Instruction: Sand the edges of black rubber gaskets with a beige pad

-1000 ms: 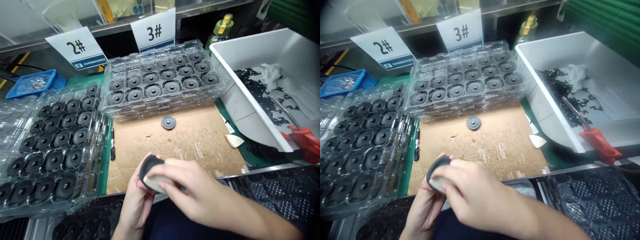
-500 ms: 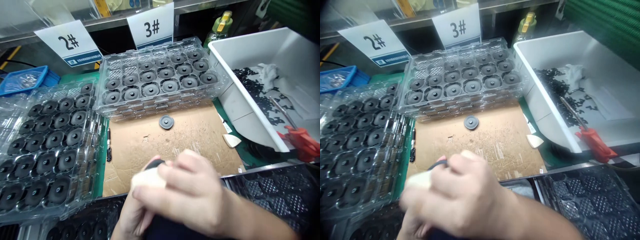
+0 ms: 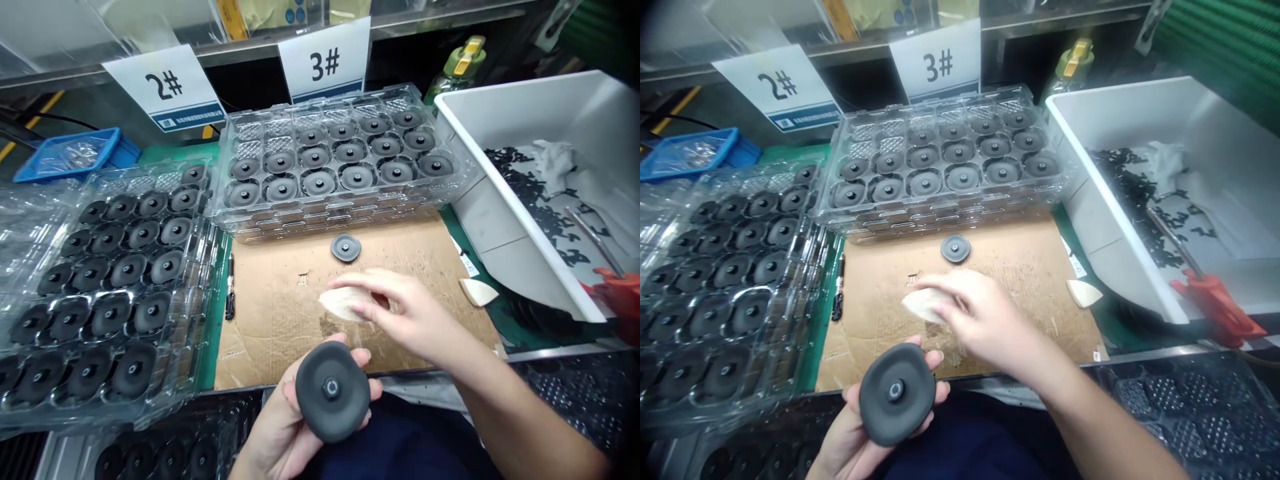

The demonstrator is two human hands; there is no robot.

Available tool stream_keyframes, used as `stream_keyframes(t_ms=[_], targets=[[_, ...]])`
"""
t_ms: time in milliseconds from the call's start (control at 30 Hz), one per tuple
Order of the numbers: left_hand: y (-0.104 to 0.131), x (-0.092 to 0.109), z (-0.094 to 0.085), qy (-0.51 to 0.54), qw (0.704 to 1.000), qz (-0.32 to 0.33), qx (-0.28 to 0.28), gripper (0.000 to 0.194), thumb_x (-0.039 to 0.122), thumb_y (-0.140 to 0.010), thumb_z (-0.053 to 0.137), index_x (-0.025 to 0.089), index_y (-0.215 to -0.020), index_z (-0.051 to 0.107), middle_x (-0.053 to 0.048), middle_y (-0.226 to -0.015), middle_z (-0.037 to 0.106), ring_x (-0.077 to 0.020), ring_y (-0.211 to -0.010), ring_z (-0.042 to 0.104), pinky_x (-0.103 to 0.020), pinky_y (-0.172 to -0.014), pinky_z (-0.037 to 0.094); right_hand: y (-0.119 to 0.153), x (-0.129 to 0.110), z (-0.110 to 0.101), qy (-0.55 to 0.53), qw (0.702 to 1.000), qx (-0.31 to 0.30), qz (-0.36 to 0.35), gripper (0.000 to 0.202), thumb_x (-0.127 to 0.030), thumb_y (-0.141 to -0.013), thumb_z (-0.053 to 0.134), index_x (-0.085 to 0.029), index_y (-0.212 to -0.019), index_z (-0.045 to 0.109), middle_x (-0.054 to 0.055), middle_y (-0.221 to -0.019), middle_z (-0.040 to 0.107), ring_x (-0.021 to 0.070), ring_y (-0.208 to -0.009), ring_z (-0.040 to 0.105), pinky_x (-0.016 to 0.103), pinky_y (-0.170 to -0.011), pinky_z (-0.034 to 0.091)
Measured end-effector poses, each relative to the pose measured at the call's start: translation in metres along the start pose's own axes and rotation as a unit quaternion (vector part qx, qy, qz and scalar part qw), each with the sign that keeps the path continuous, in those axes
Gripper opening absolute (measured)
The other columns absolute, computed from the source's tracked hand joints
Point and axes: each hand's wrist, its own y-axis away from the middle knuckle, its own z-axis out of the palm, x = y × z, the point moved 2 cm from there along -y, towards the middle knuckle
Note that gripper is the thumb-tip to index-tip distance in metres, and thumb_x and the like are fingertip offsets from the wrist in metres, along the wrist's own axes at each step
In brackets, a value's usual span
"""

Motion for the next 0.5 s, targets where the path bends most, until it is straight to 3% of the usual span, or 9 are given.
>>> stream_keyframes(t_ms=[67,200,333,500], targets=[[0.003,0.003,0.0,0.047,0.998,-0.016,-0.031,0.049,0.041,-0.064,0.07,0.026,-0.11,0.062,-0.004,-0.117,0.063,-0.029,-0.101,0.061,-0.032,-0.079,0.054,0.009,0.033,0.009,0.041,0.996,0.008,0.078,0.028,-0.019,-0.086,0.051,-0.027,-0.112,0.058,-0.001,-0.103,0.064,0.0136,-0.088,0.06,0.025,-0.075,0.049],[0.005,0.008,-0.007,0.064,0.995,-0.017,-0.069,0.051,0.038,-0.068,0.069,0.025,-0.115,0.058,-0.005,-0.124,0.058,-0.0306,-0.111,0.055,-0.032,-0.084,0.052,0.039,0.081,0.045,0.148,0.978,0.089,0.115,0.039,-0.021,-0.087,0.047,-0.022,-0.126,0.049,0.011,-0.113,0.054,0.0233,-0.1,0.055,0.039,-0.082,0.049],[0.002,0.007,-0.013,0.074,0.993,-0.007,-0.092,0.055,0.036,-0.069,0.068,0.022,-0.12,0.054,-0.007,-0.126,0.056,-0.0312,-0.114,0.051,-0.033,-0.088,0.05,0.054,0.096,0.071,0.192,0.966,0.136,0.109,0.042,-0.028,-0.085,0.05,-0.019,-0.125,0.05,0.016,-0.127,0.038,0.0304,-0.111,0.046,0.047,-0.089,0.043],[0.002,0.006,-0.014,0.06,0.994,0.011,-0.096,0.056,0.038,-0.068,0.068,0.023,-0.12,0.053,-0.007,-0.125,0.057,-0.0295,-0.114,0.052,-0.034,-0.092,0.047,0.038,0.101,0.06,0.22,0.95,0.187,0.115,0.035,-0.03,-0.09,0.04,-0.017,-0.117,0.057,0.016,-0.112,0.048,0.0257,-0.094,0.055,0.043,-0.081,0.047]])
